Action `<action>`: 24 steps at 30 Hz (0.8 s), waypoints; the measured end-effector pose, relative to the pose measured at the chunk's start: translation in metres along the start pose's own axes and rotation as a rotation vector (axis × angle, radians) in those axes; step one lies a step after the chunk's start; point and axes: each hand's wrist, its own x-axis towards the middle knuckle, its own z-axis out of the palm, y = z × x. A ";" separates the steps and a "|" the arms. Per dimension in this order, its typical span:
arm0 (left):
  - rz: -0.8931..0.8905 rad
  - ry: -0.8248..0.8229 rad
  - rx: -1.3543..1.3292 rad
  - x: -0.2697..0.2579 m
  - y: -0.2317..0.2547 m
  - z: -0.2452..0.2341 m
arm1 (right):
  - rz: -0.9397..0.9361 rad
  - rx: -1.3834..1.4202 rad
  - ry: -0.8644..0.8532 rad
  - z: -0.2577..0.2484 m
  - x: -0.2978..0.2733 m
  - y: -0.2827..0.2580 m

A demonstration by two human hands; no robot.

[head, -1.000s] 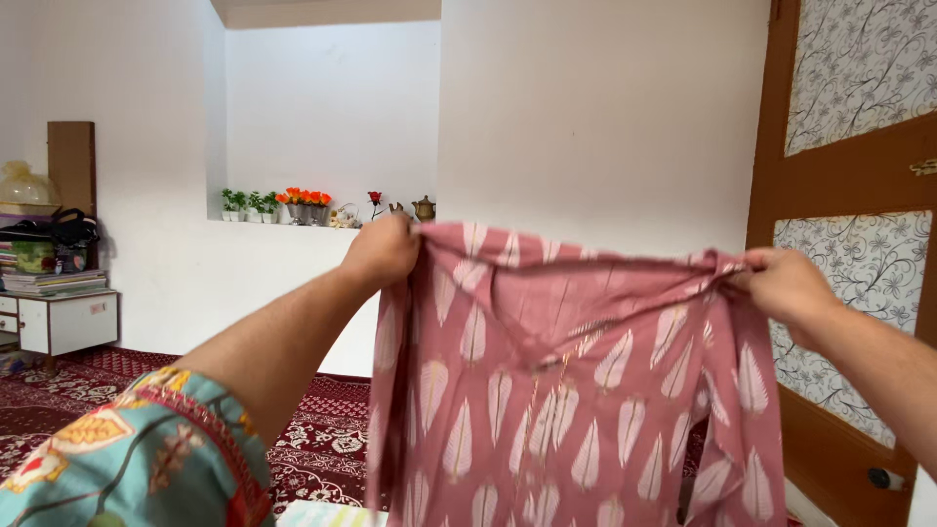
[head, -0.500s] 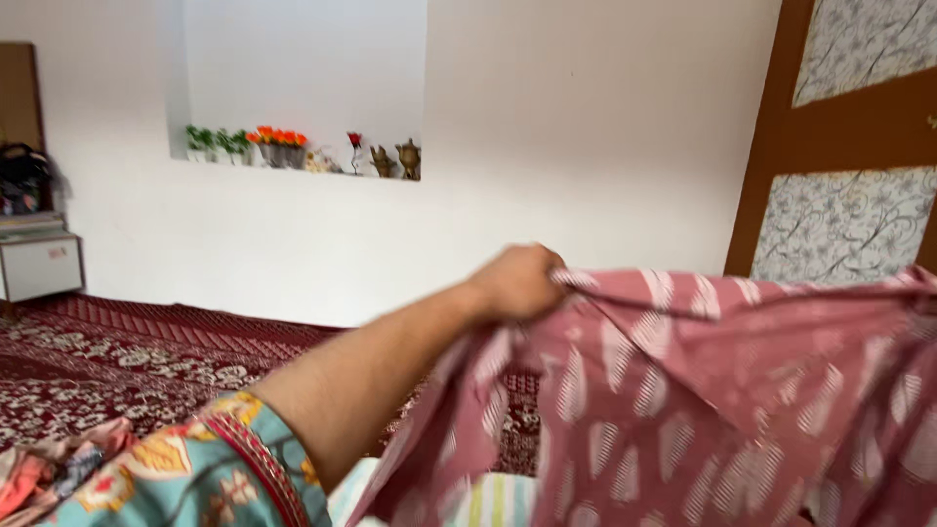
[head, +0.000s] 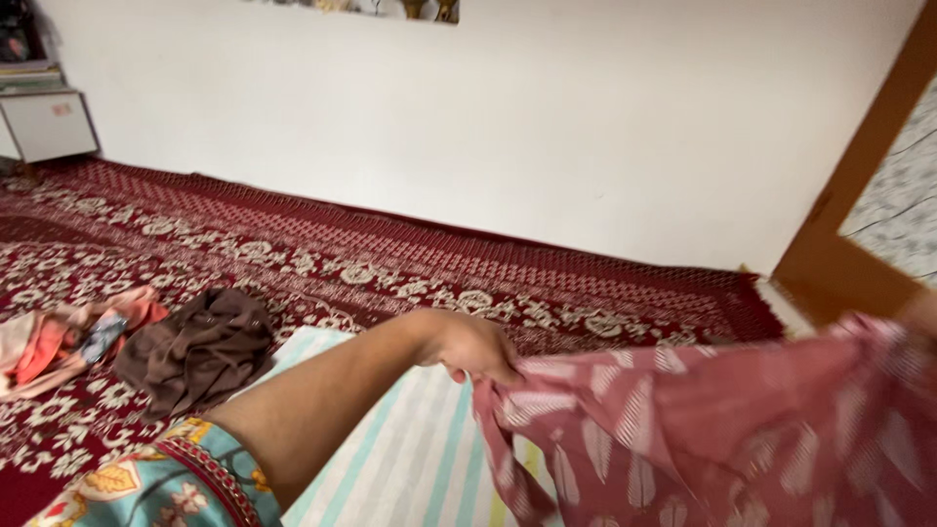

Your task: The person irons a pink patterned shirt on a striped mat placed on a red carpet. They systematically smooth the sleeves and the main body of the shirt using a black electric iron, frequently adjusting the fabric with their hands to ensure even coverage.

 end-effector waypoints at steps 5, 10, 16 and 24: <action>0.056 0.399 0.184 0.010 -0.155 -0.040 | -0.001 0.226 -0.143 0.081 0.040 -0.036; -0.556 1.283 -0.781 -0.035 -0.295 -0.028 | -0.549 -0.034 -0.464 0.179 0.055 -0.052; -0.875 0.930 -0.992 -0.013 -0.414 0.101 | -0.384 -0.774 -0.854 0.239 0.013 0.111; -0.706 -0.075 -0.440 0.045 -0.397 0.240 | 0.229 -0.863 -1.056 0.291 -0.071 0.338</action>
